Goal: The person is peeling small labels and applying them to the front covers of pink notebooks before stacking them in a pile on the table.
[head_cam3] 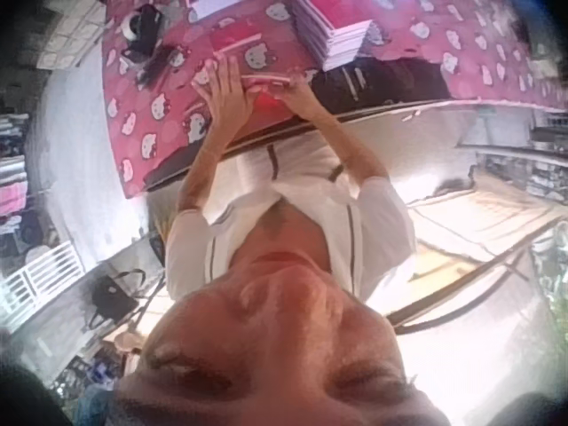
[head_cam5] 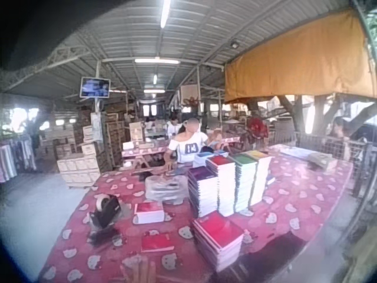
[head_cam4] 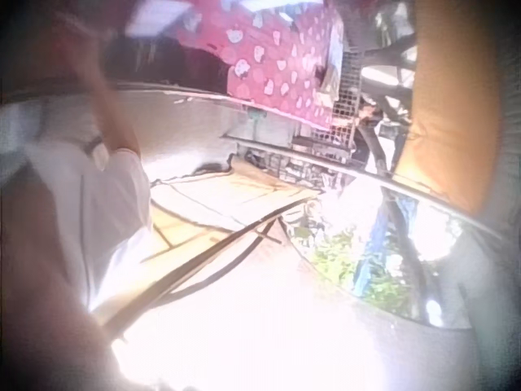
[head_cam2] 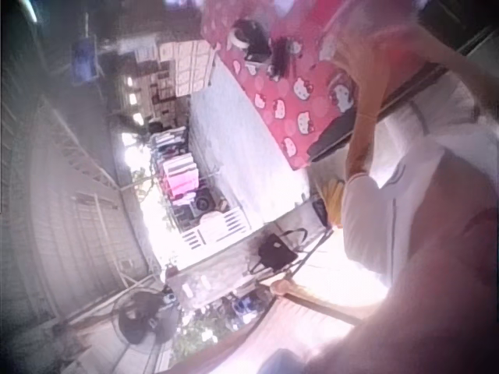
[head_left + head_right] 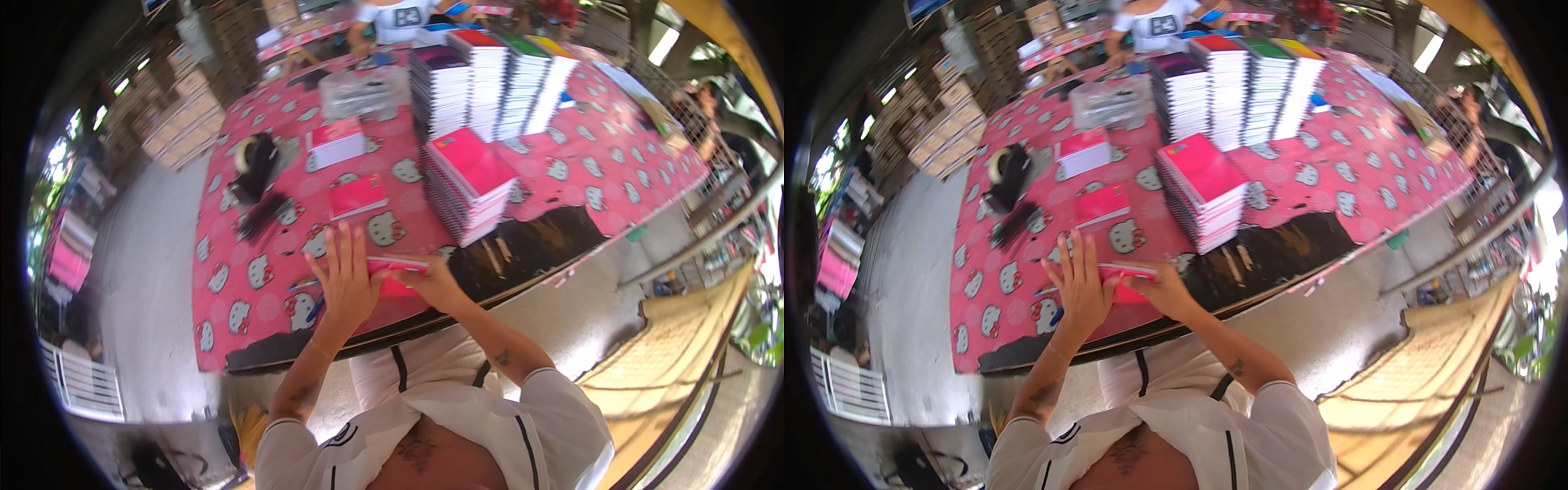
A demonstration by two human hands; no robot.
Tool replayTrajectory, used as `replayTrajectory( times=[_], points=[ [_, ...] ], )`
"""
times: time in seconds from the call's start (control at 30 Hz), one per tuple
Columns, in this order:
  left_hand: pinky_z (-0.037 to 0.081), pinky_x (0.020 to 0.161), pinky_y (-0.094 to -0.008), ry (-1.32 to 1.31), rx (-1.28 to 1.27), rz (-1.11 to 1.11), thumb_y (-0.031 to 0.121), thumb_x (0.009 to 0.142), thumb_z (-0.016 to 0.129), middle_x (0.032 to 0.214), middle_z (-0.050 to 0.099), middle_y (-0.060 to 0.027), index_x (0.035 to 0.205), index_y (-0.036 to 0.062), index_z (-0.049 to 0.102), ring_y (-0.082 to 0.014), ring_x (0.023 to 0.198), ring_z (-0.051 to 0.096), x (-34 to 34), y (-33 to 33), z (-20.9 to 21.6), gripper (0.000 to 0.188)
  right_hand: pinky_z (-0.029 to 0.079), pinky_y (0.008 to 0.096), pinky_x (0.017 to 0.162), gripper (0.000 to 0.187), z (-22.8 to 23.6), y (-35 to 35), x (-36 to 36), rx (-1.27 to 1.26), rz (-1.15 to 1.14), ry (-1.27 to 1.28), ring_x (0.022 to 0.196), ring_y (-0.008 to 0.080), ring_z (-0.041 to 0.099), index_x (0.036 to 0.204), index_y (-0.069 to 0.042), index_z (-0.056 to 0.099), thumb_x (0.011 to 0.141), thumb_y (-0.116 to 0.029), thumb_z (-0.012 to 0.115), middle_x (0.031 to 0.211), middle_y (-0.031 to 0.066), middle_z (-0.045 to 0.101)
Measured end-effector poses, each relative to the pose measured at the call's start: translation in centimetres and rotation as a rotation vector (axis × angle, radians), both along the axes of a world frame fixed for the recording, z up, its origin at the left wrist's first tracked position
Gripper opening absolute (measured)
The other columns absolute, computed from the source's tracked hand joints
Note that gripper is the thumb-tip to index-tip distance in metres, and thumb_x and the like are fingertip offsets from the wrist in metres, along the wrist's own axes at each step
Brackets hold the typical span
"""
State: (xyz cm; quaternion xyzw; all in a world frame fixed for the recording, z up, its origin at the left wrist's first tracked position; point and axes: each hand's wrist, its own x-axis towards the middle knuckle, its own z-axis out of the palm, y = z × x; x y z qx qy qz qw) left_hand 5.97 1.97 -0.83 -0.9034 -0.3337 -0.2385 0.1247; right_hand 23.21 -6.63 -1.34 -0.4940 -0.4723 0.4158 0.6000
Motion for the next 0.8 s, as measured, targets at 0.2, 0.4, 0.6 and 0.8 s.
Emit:
replayTrajectory(
  times=[0.2,0.4,0.6,0.8],
  points=[
    [0.005,0.117,-0.0687,-0.044,-0.031,-0.098,0.037,0.098,0.056,0.145,0.053,-0.0151,0.14,0.0044,0.053,-0.0322,0.139,0.045,0.2,-1.3,2.4,0.053,0.051,0.0284,0.088,0.03,-1.0,0.1,2.1,0.031,0.054,-0.068,0.097,0.0088,0.063,0.121,0.0,0.07,0.091,-0.007,0.07,0.108,0.0074,0.074],
    [0.028,0.113,-0.0574,-0.165,-0.301,-0.439,0.016,0.089,0.07,0.082,0.069,-0.0029,0.094,0.0088,0.068,-0.0248,0.08,0.066,-1.0,1.8,2.5,0.009,0.051,0.0298,0.089,0.033,-3.3,0.5,1.9,0.01,0.133,-0.13,0.097,0.0099,0.064,0.122,0.0,0.069,0.091,-0.009,0.072,0.108,0.0068,0.074],
    [0.033,0.109,-0.0551,-0.138,-0.433,-0.408,0.02,0.087,0.073,0.087,0.069,-0.0061,0.093,0.0073,0.067,-0.0276,0.081,0.066,-1.3,1.6,2.9,0.016,0.049,0.0294,0.095,0.034,-4.2,0.2,2.1,-0.026,0.155,-0.14,0.105,0.0101,0.063,0.125,-0.003,0.069,0.092,-0.008,0.072,0.116,0.007,0.073],
    [0.031,0.109,-0.0581,-0.121,-0.487,-0.479,0.024,0.085,0.076,0.087,0.068,-0.002,0.092,0.0105,0.066,-0.0251,0.082,0.066,-1.3,2.6,3.6,0.019,0.05,0.0285,0.086,0.031,-5.0,0.4,2.1,0.042,0.179,-0.061,0.095,0.0086,0.062,0.121,-0.004,0.071,0.091,-0.01,0.072,0.104,0.0042,0.074]
  ],
)
